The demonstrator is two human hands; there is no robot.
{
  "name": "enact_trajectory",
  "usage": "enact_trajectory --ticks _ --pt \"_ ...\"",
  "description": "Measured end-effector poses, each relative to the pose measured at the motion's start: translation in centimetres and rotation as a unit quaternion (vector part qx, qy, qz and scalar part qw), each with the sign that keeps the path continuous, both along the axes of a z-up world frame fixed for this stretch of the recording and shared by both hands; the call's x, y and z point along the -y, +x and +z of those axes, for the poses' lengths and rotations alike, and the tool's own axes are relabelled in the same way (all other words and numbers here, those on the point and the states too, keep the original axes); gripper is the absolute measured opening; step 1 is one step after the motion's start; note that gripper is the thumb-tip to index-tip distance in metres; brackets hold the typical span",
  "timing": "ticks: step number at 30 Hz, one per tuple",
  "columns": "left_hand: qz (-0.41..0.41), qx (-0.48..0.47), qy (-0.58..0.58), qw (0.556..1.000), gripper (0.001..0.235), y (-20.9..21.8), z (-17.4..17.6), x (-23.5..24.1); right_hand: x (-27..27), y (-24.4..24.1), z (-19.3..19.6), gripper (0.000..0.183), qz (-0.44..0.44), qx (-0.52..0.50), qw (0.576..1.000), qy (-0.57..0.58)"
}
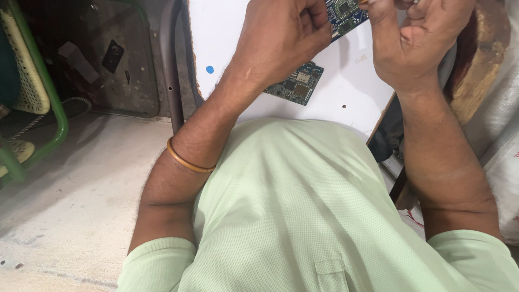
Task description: The person holds a small circuit board and uses a screwdriver to gently scrape its surface. They then use a toothbrush to scrub the board, focusing on different areas. The person continues to clean the board with the toothbrush, ensuring thorough coverage.
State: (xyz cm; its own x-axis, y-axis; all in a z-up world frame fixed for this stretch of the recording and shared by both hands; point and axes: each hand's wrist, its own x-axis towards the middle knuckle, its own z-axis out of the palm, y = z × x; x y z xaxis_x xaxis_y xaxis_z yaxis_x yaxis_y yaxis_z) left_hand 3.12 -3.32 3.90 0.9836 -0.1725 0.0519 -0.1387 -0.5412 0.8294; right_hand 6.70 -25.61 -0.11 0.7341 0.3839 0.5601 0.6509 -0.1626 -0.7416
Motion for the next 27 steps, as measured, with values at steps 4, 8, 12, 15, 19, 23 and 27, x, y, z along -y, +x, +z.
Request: enact_trajectory --ticks 4,8,12,15,19,23,27 --pt "-0.021 0.002 -0.040 0.999 0.011 -0.2 0.7 -0.7 1.1 0.1 -0.6 0.019 -0.023 -0.021 0.999 0.016" --pt "0.018 0.053 -0.049 0.997 0.011 -1.6 1.4 -1.7 2.4 0.7 -1.1 0.008 -0.013 -0.068 0.996 0.063" --pt "0.084 0.055 0.069 0.993 0.049 -2.3 1.4 -3.3 2.8 0.8 -0.5 0.021 0.005 -0.104 0.993 0.054" --pt "0.063 0.150 0.159 0.974 0.080 -3.0 1.1 -3.5 2.0 0.5 0.8 0.023 0.008 -0.111 0.994 0.011" --pt "0.081 0.055 0.172 0.980 0.092 -3.3 -0.1 -2.5 0.7 -0.8 2.6 0.016 -0.012 -0.136 0.990 -0.019" --pt "0.090 0.096 0.114 0.985 0.093 -3.1 -0.8 -2.5 -0.4 -0.5 4.4 0.009 -0.024 -0.111 0.992 -0.055" --pt "0.095 0.125 0.095 0.983 0.094 -3.1 -1.2 -2.8 -1.2 0.3 5.5 0.017 -0.043 -0.029 0.993 -0.108"
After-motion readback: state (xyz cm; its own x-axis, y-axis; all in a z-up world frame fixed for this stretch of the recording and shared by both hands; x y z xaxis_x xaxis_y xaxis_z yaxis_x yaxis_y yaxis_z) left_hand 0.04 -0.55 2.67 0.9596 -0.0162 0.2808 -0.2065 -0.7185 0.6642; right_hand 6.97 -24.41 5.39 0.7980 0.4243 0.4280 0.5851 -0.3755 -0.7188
